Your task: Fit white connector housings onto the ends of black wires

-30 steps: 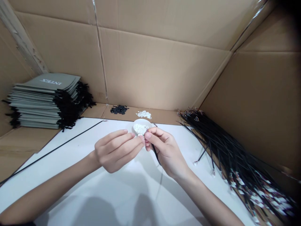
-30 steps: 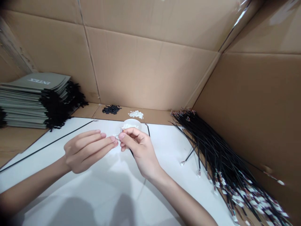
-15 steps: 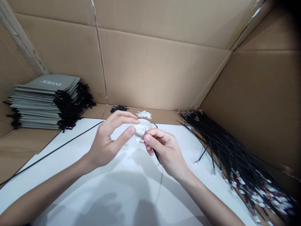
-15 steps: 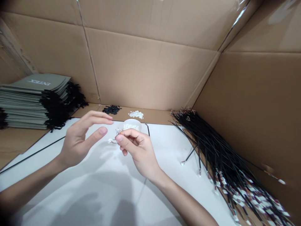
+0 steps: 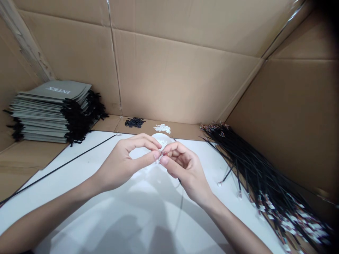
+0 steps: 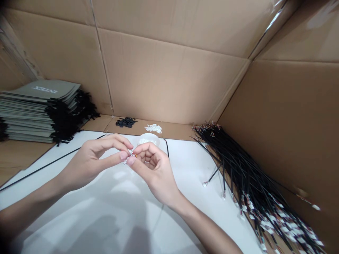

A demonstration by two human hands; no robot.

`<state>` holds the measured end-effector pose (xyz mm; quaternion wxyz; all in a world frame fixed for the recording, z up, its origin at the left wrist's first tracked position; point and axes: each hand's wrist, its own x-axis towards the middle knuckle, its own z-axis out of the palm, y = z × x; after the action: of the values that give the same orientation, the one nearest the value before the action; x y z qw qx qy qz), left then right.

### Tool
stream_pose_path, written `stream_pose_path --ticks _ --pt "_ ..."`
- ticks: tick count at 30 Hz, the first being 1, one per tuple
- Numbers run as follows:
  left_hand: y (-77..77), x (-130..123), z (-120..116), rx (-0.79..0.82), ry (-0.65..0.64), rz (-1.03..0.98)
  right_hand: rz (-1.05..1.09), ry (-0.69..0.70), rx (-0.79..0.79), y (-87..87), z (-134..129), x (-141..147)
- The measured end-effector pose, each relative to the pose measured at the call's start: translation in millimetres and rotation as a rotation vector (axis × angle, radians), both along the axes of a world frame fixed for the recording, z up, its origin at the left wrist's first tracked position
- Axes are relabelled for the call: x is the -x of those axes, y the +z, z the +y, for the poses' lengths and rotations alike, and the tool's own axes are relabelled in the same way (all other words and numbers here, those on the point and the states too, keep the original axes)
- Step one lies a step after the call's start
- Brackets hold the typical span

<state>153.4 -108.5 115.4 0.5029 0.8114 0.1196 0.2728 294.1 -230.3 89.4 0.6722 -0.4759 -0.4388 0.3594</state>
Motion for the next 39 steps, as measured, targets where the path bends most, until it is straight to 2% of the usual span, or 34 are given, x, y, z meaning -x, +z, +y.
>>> stream_pose_path --ticks 5,9,12,16,18,21,24,31,34,39 --pt "1.0 -0.3 -1.3 0.014 0.012 0.019 -0.059 -0.016 -0.008 1.5 0.2 0.5" --pt "0.4 -0.1 -1.0 -0.050 0.024 -0.009 -0.131 -0.106 -0.021 -0.7 -0.1 -0.2" --pt "-1.9 0.1 -1.1 -0.155 0.077 -0.063 -0.195 -0.177 -0.048 -1.8 -0.5 -1.6" --pt "-4.4 0.7 -2.4 -0.391 0.176 -0.179 -0.228 -0.217 -0.055 -2.8 -0.3 -3.4" --pt "-4.2 1.4 -3.0 -0.455 0.148 -0.181 -0.232 -0.202 -0.059 -3.0 -0.1 -3.5" --pt "-2.3 2.2 -2.7 -0.456 0.062 -0.156 -0.232 -0.180 -0.064 -2.6 -0.1 -2.6" --pt "-0.4 2.8 -1.3 -0.423 -0.008 -0.160 -0.230 -0.170 -0.068 -2.0 0.0 -1.1" --pt "0.7 3.4 4.0 -0.267 -0.055 -0.081 -0.204 -0.132 -0.098 -6.1 0.6 1.4" --pt "0.3 0.4 8.4 -0.088 -0.126 -0.013 -0.193 -0.125 -0.136 -8.2 0.4 2.1" --pt "-5.5 -9.8 13.0 0.304 -0.280 0.048 -0.143 -0.126 -0.241 -11.0 2.1 4.1"
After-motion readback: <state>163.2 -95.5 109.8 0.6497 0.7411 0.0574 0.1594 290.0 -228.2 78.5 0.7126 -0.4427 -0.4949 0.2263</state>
